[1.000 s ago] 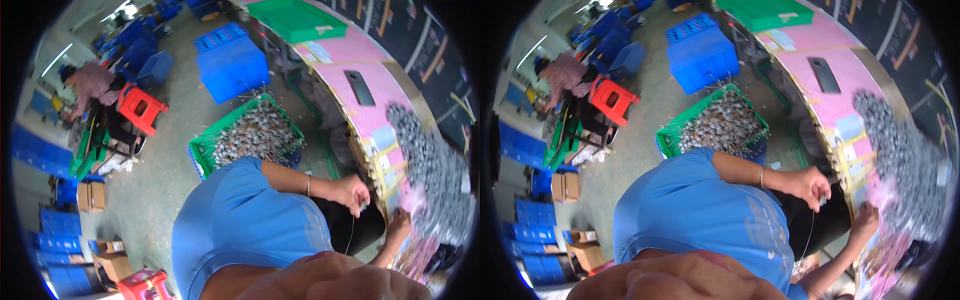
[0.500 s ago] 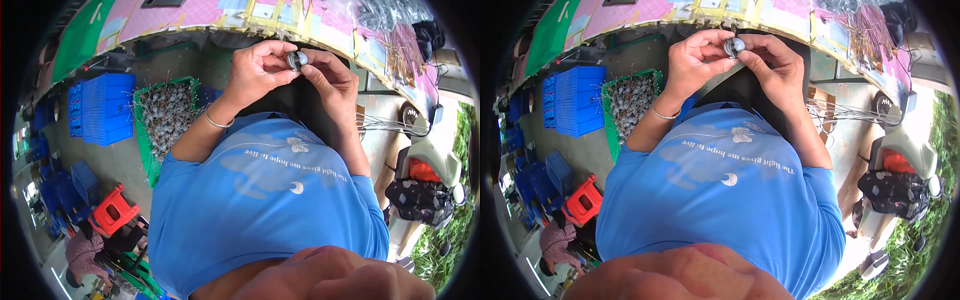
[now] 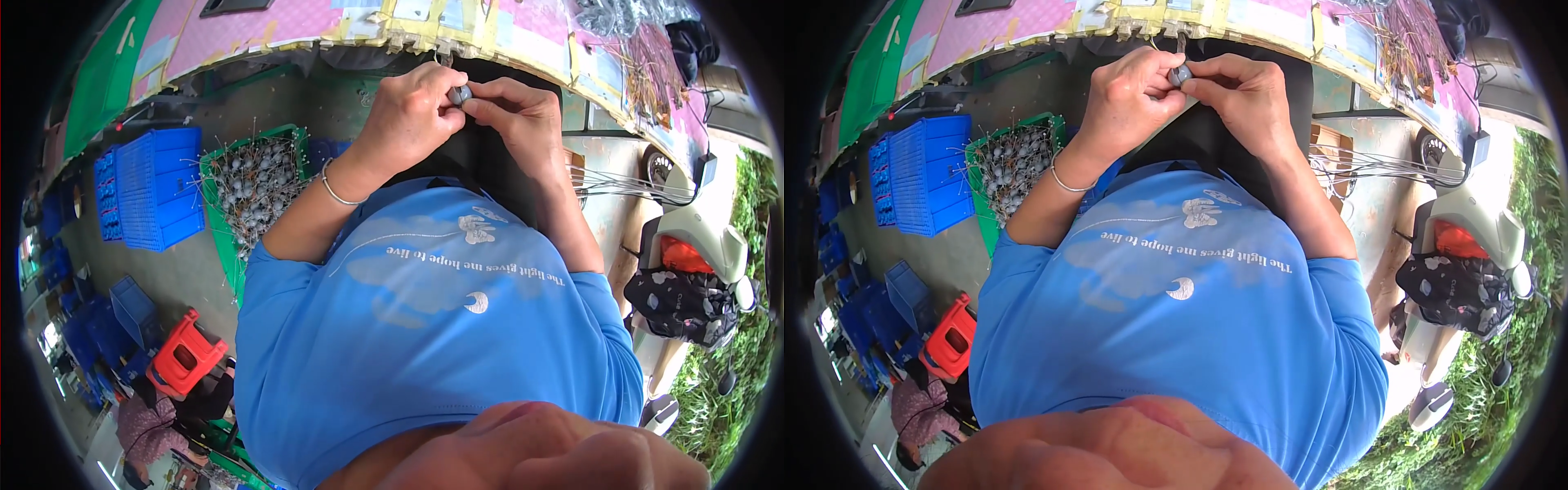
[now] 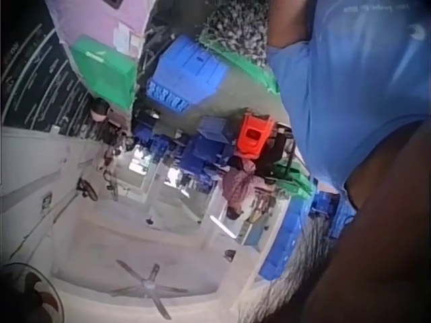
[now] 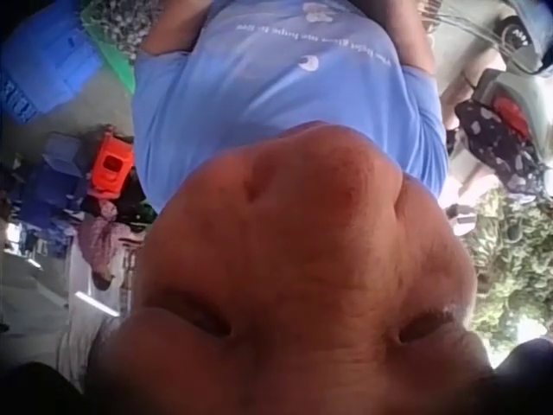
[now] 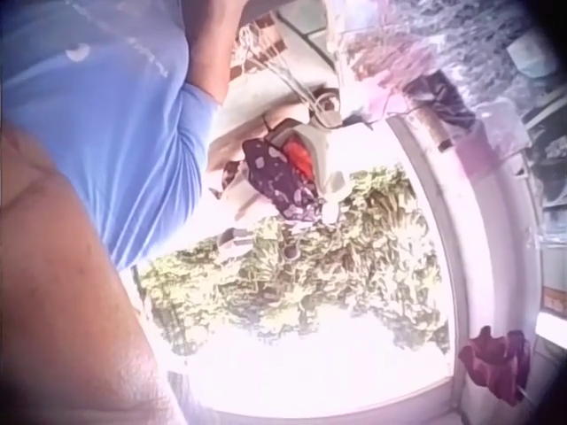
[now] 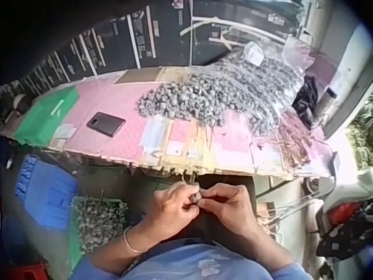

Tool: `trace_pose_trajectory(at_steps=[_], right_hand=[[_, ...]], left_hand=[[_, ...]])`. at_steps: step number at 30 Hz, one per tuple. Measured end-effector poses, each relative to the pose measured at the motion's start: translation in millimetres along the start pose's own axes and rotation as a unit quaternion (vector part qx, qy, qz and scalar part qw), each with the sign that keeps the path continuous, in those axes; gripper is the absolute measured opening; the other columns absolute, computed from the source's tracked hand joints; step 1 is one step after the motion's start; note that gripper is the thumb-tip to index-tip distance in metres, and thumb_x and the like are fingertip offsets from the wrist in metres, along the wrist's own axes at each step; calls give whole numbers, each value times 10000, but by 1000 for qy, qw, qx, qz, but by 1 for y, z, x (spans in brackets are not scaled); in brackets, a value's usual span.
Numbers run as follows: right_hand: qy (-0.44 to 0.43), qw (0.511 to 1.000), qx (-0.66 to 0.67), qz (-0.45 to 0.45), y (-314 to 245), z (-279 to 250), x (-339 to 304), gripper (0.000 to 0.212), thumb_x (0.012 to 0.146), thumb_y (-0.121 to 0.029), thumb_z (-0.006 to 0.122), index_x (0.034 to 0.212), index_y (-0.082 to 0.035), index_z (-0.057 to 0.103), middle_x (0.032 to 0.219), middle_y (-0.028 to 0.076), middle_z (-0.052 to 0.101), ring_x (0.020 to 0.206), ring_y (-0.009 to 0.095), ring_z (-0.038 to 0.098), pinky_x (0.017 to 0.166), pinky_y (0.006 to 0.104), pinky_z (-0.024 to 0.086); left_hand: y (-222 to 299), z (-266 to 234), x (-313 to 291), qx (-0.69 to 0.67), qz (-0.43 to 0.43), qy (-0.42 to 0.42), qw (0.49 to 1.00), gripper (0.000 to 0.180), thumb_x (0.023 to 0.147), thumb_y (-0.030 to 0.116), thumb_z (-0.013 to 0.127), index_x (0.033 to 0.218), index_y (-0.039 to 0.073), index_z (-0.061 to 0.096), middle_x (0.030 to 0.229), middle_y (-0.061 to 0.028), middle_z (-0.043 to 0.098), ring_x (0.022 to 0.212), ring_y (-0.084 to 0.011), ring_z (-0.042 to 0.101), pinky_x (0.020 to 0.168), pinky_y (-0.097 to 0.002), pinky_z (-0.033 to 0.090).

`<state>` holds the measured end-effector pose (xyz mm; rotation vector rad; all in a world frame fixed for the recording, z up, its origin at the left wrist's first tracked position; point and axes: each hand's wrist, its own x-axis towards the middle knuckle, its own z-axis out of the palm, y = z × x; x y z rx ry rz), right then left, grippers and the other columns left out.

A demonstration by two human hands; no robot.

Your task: Manually assembling small round components by attaching thin wires and inspecting the connection.

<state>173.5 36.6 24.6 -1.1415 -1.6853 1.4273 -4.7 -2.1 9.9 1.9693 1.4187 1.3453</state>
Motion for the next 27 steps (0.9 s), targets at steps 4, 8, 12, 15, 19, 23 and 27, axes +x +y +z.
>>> trace_pose_trajectory(at_steps=[4,8,12,15,19,23,27], right_hand=[[-24,995,86,37,9,-15,6,178,858,-48,713,1026,13,723,925,64,717,867,113,650,811,246,523],[-27,980,196,-36,22,-23,6,224,899,-90,676,1105,-5,697,1002,86,714,917,163,660,866,311,520],[-96,932,348,20,26,-19,10,264,950,-105,604,1176,29,628,1063,114,684,963,194,654,888,330,517],[-89,912,401,16,28,-13,11,259,968,-104,572,1168,58,603,1061,128,671,973,204,651,892,328,519],[-29,906,423,10,31,0,14,255,978,-126,570,1140,68,602,1031,112,668,958,185,648,885,315,525],[13,916,401,-18,34,1,12,240,959,-113,606,1153,27,607,1043,86,659,953,164,639,887,316,524],[3,947,309,-88,39,-15,4,272,909,-28,652,1178,6,623,1119,84,659,1000,156,632,920,312,509]], left_hand=[[-6,6,5,-104,-31,-17,994,376,700,-55,750,1061,21,675,915,-99,695,737,-164,716,635,-262,576],[0,9,7,-242,-77,-45,966,449,767,-105,714,1197,-2,636,1057,-76,695,844,-141,707,729,-248,589],[7,16,5,-300,-130,-43,944,453,779,-102,715,1214,-14,625,1067,-84,702,881,-149,700,776,-262,584],[10,24,7,-242,-116,-12,963,457,754,-75,740,1193,-10,633,964,-77,710,839,-144,708,752,-259,582],[4,32,8,-276,-131,26,952,419,727,-31,780,1121,-29,636,908,-97,716,797,-151,721,718,-262,590],[2,37,7,-287,-150,86,942,315,735,-16,803,995,-35,627,968,-119,697,817,-176,721,712,-267,605],[-2,28,4,-278,-77,73,955,269,767,-10,784,989,-47,636,996,-107,675,842,-171,716,704,-256,604]])
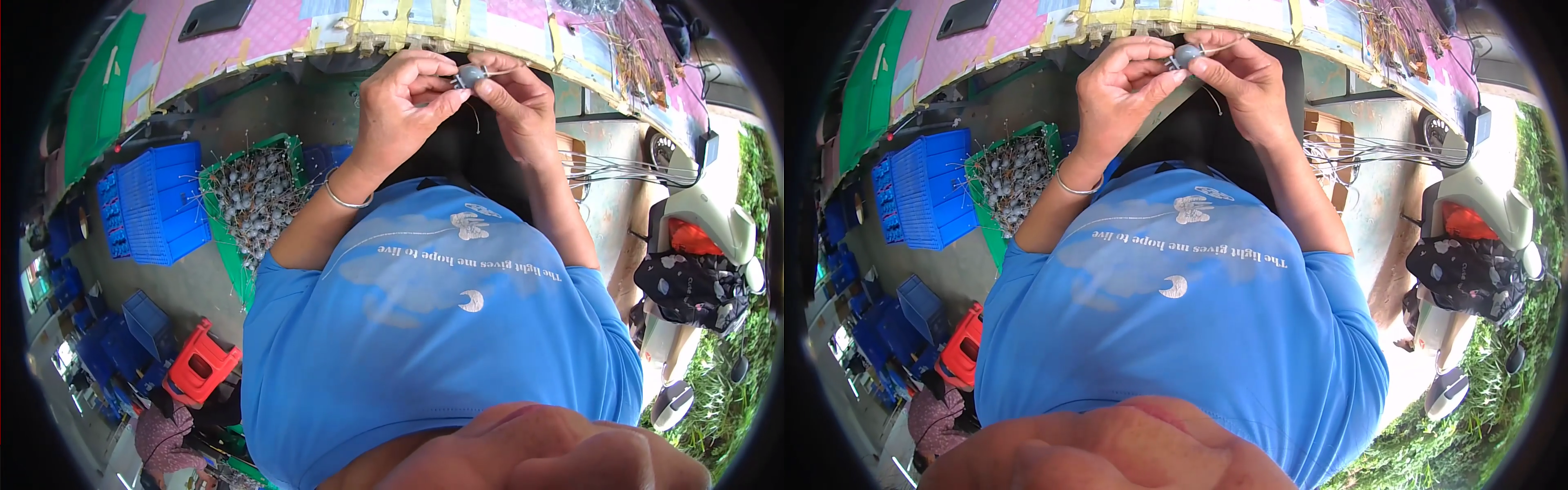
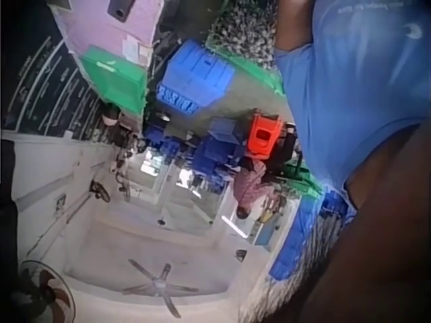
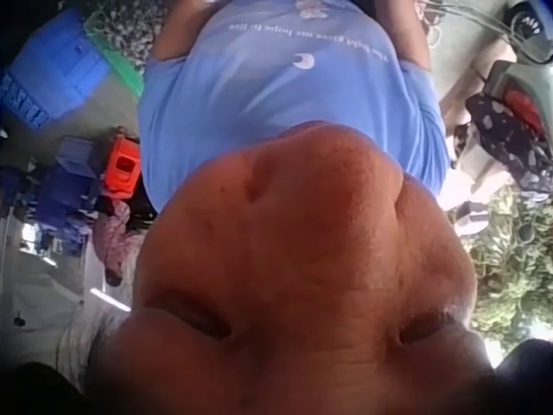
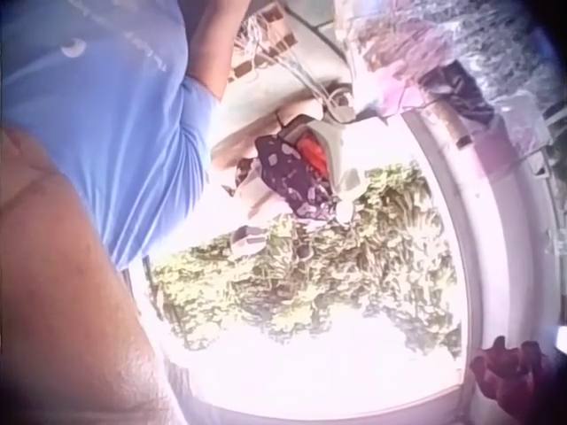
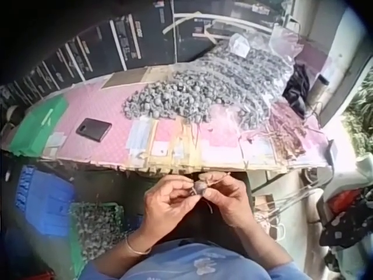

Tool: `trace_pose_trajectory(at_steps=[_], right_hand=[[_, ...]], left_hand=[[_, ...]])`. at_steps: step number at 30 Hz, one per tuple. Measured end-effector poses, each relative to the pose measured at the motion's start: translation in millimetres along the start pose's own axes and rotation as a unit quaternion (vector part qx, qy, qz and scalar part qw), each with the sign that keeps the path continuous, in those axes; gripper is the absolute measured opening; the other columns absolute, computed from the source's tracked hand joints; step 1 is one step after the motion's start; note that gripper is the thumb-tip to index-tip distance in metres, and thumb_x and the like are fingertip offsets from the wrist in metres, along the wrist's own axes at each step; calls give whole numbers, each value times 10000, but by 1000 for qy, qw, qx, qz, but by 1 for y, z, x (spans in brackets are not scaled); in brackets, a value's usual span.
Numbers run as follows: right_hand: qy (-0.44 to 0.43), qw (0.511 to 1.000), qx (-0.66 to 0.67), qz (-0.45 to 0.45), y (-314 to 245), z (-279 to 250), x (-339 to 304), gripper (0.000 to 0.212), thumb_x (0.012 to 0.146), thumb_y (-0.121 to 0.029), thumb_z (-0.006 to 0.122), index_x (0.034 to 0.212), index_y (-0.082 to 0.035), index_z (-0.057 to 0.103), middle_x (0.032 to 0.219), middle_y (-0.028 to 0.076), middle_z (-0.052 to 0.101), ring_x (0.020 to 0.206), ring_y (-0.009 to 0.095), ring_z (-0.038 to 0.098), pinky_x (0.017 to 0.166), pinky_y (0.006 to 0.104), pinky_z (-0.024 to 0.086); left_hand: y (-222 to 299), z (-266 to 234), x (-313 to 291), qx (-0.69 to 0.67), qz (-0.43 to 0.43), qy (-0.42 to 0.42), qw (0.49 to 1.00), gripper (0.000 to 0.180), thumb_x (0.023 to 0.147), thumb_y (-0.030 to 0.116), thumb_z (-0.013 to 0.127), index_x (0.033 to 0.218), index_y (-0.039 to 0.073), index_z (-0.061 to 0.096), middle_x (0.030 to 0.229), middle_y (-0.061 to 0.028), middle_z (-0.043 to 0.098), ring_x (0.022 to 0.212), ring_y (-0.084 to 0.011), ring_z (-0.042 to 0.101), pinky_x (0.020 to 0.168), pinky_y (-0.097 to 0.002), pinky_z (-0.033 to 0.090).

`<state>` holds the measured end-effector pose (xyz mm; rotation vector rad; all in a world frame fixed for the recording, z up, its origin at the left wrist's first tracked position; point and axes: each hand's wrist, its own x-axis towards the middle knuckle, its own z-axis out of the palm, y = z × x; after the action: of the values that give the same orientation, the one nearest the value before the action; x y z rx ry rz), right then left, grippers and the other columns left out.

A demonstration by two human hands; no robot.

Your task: Manually assembling small round components by attaching thin wires and inspecting the connection.

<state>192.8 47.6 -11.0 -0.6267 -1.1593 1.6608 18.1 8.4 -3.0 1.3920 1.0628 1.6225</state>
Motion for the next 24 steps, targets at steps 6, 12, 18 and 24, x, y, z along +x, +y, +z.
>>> trace_pose_trajectory(at_steps=[6,12,18,24], right_hand=[[-68,991,-111,-2,-17,-5,-10,239,868,3,682,1106,16,681,1034,95,693,952,167,648,870,301,521],[-143,986,-90,-4,-27,-6,-8,223,805,-16,735,1022,32,708,950,103,695,884,185,651,815,295,523],[-164,982,-85,35,-16,-13,-7,196,840,-44,716,1024,24,713,973,148,701,903,216,669,823,318,534],[-92,993,37,72,0,-14,-12,200,928,-121,639,1041,33,699,1022,156,704,926,211,683,845,338,559]], left_hand=[[14,-12,-7,29,22,-88,995,202,799,0,764,960,-56,655,999,-88,650,829,-155,703,701,-255,603],[26,-11,-19,6,22,-103,994,175,824,7,742,948,-65,641,991,-98,635,807,-159,704,674,-249,605],[38,-19,-27,-31,-87,-122,988,178,835,-6,726,961,-79,623,1038,-118,621,775,-181,712,614,-243,603],[21,-24,-30,90,45,-100,990,189,824,-11,733,969,-62,624,1028,-119,630,764,-162,708,592,-242,597]])
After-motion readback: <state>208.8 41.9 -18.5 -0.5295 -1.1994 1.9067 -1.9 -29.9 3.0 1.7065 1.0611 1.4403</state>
